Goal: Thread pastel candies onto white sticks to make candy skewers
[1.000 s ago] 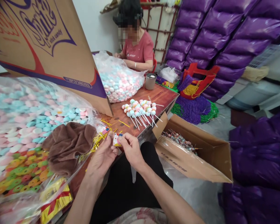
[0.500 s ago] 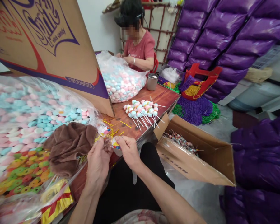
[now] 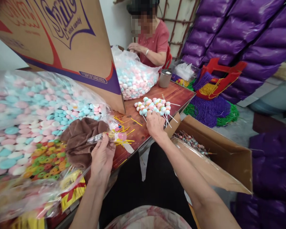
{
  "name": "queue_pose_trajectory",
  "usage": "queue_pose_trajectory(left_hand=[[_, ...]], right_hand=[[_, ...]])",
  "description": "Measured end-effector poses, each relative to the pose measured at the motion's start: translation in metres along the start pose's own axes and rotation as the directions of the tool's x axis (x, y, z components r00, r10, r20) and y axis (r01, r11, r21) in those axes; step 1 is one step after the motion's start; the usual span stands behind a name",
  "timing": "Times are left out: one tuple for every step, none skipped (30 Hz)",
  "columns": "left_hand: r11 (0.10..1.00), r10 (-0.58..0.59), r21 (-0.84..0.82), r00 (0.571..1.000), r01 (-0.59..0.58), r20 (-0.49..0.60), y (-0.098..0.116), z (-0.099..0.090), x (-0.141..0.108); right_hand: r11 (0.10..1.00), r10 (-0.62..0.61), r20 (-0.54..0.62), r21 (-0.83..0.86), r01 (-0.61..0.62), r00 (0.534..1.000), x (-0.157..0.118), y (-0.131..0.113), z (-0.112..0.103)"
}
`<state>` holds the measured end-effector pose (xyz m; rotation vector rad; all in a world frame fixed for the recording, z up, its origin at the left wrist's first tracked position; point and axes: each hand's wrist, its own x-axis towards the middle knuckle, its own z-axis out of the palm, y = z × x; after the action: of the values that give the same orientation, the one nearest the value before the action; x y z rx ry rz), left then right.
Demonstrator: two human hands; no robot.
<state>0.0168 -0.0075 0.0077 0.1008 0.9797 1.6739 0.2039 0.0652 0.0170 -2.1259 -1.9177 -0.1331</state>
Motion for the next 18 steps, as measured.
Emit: queue_pose_trajectory(left_hand=[[1.0,-0.006,-0.005,1.0,0.006,-0.005,0.0,-0.001,0.001],[1.0,-0.014,-0.008,1.0,0.013,-0.012,0.0,-0.002,0.001],[1.0,-0.018,-0.01,1.0,0.018,-0.021,0.0,-0.003,0.002],[1.0,-0.021,-0.013,0.999,0.02,-0.03,0.0,-0.003,0.003],[1.0,-0.019,-0.015,0.999,0.019,-0.04,0.0,-0.003,0.004],[1.0,-0.013,-0.016,0.999,0.013,-0.049,0.001,-0.003,0.005],[1.0,-0.004,-0.016,0.998,0.003,-0.058,0.002,-0.003,0.007],[1.0,0.008,-0.013,0.998,-0.009,-0.065,0.002,-0.004,0.008],[1.0,0.02,-0.007,0.997,-0.02,-0.071,0.003,-0.004,0.01],[1.0,0.029,0.002,0.997,-0.029,-0.075,0.003,-0.004,0.012],[0.999,0.037,0.01,0.996,-0.036,-0.078,0.003,-0.005,0.014],[0.999,0.041,0.017,0.996,-0.04,-0.078,0.002,-0.005,0.015],[0.999,0.042,0.023,0.996,-0.04,-0.079,0.002,-0.005,0.017],[0.999,0.043,0.029,0.996,-0.041,-0.079,0.001,-0.005,0.017],[0.999,0.045,0.033,0.996,-0.043,-0.08,0.001,-0.005,0.018],[0.998,0.048,0.038,0.996,-0.045,-0.079,0.0,-0.005,0.017],[0.998,0.052,0.043,0.996,-0.049,-0.077,-0.001,-0.004,0.017],[0.997,0.055,0.048,0.996,-0.051,-0.071,-0.002,-0.004,0.016]], right_hand=[[1.0,0.003,0.017,-0.005,-0.003,1.0,0.001,0.002,0.003],[1.0,0.012,0.02,0.013,-0.012,1.0,0.0,0.003,0.006],[0.998,0.028,0.01,0.051,-0.029,1.0,-0.002,0.005,0.008],[0.992,0.05,-0.009,0.116,-0.048,0.999,-0.006,0.007,0.01],[0.975,0.073,-0.031,0.211,-0.065,0.997,-0.011,0.008,0.011],[0.939,0.093,-0.047,0.337,-0.071,0.995,-0.018,0.01,0.012],[0.873,0.109,-0.055,0.483,-0.069,0.993,-0.026,0.011,0.011],[0.778,0.119,-0.053,0.625,-0.06,0.991,-0.035,0.012,0.01],[0.659,0.121,-0.04,0.75,-0.05,0.992,-0.046,0.013,0.008],[0.546,0.118,-0.014,0.836,-0.054,0.993,-0.058,0.013,0.005],[0.46,0.116,0.01,0.886,-0.062,0.993,-0.069,0.013,0.002],[0.397,0.104,0.037,0.915,-0.075,0.994,-0.081,0.012,-0.002],[0.349,0.091,0.058,0.933,-0.086,0.994,-0.091,0.012,-0.005],[0.323,0.088,0.066,0.942,-0.091,0.994,-0.1,0.011,-0.008],[0.314,0.082,0.064,0.946,-0.086,0.995,-0.107,0.011,-0.011],[0.319,0.077,0.049,0.945,-0.071,0.996,-0.112,0.011,-0.012],[0.337,0.071,0.025,0.94,-0.047,0.997,-0.116,0.012,-0.013],[0.362,0.057,-0.006,0.932,-0.015,0.998,-0.118,0.013,-0.014]])
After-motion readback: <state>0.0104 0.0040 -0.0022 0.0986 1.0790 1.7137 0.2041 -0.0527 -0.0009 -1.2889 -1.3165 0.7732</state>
